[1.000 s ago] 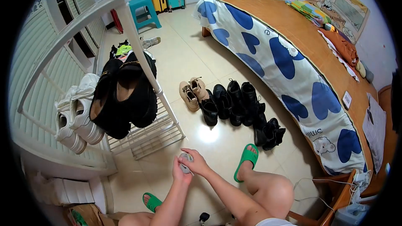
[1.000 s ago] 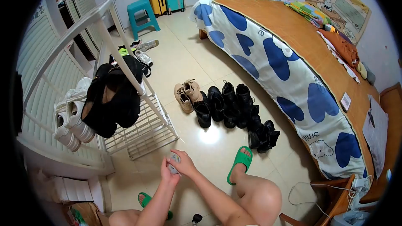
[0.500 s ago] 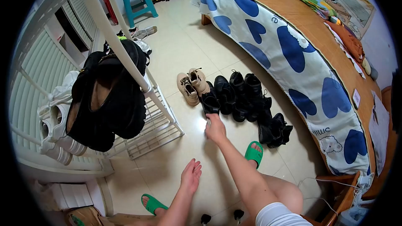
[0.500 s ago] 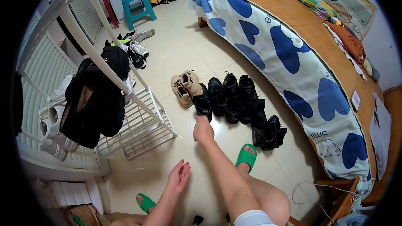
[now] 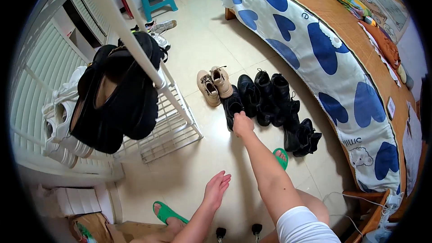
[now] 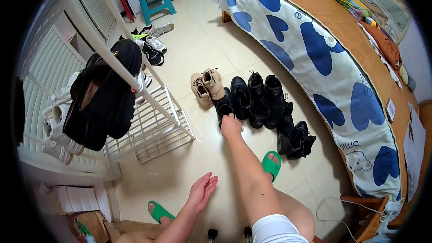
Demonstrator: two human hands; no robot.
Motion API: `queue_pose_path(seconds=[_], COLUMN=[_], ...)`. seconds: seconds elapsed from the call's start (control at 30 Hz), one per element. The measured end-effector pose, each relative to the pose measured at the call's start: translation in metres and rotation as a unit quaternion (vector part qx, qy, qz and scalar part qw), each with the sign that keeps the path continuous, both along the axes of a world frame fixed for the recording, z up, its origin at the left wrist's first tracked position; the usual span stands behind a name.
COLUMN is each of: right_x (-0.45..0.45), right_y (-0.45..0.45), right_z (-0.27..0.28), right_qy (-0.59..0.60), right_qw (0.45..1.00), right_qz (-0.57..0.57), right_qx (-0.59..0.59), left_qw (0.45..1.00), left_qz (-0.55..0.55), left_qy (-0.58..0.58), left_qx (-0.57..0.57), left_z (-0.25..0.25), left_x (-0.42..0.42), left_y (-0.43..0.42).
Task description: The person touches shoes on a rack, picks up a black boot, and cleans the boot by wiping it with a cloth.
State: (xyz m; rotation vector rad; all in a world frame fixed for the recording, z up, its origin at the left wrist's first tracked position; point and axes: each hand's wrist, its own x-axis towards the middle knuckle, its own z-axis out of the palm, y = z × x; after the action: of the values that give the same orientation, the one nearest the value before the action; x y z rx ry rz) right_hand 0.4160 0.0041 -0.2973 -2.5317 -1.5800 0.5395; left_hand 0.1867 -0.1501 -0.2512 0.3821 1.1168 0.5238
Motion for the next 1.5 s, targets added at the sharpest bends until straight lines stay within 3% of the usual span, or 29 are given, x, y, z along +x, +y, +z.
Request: queue_pose_path(seconds=[0.33, 0.53, 0.73, 0.87, 0.93, 1.07, 1.13, 1.27, 1.33, 1.4, 1.47, 1.5], right_x=[-0.083, -0.145, -0.191, -0.203, -0.201, -0.189, -0.184, -0.175, -0.176, -0.176, -0.169, -0.164], right_y=[-0.135, -0.219, -0.277, -0.307, -0.318, -0.319, -0.312, -0.303, -0.307, -0.305, -0.3, -0.297], right_z=[-0.016, -0.004, -0.005, -0.004, -0.011, -0.012, 0.003, 0.021, 0.01, 0.004, 0.009, 0.01], right_qy=[0.087, 0.139, 0.194, 0.223, 0.264, 0.322, 0.366, 0.374, 0.36, 0.369, 0.376, 0.377], right_qw=[0.991, 0.986, 0.98, 0.975, 0.958, 0.933, 0.914, 0.906, 0.901, 0.896, 0.883, 0.883], right_qz=[-0.01, -0.018, -0.011, -0.008, 0.05, 0.139, 0.171, 0.184, 0.225, 0.227, 0.257, 0.256], right_qx=[0.1, 0.086, 0.042, 0.019, 0.1, 0.081, -0.016, -0.071, -0.091, -0.095, -0.113, -0.115], left_qw=[0.999, 0.998, 0.983, 0.985, 0.989, 0.985, 0.986, 0.988, 0.983, 0.984, 0.955, 0.955], left_qz=[-0.009, 0.037, 0.16, 0.143, 0.113, 0.143, 0.133, 0.068, -0.041, -0.062, -0.202, -0.203], left_qy=[0.022, 0.041, 0.058, 0.082, 0.085, 0.101, 0.102, 0.138, 0.177, 0.17, 0.212, 0.212], left_qx=[-0.022, -0.002, 0.067, 0.044, 0.043, -0.008, -0.001, -0.033, -0.012, -0.001, 0.039, 0.036], left_z=[-0.015, -0.032, -0.033, -0.052, -0.058, -0.072, -0.061, -0.051, -0.057, -0.064, -0.07, -0.069], left_x=[-0.023, -0.032, -0.02, -0.028, -0.038, -0.046, -0.056, -0.059, -0.055, -0.052, -0.051, -0.049], left_y=[-0.035, -0.048, -0.068, -0.082, -0.084, -0.082, -0.081, -0.082, -0.085, -0.083, -0.079, -0.078])
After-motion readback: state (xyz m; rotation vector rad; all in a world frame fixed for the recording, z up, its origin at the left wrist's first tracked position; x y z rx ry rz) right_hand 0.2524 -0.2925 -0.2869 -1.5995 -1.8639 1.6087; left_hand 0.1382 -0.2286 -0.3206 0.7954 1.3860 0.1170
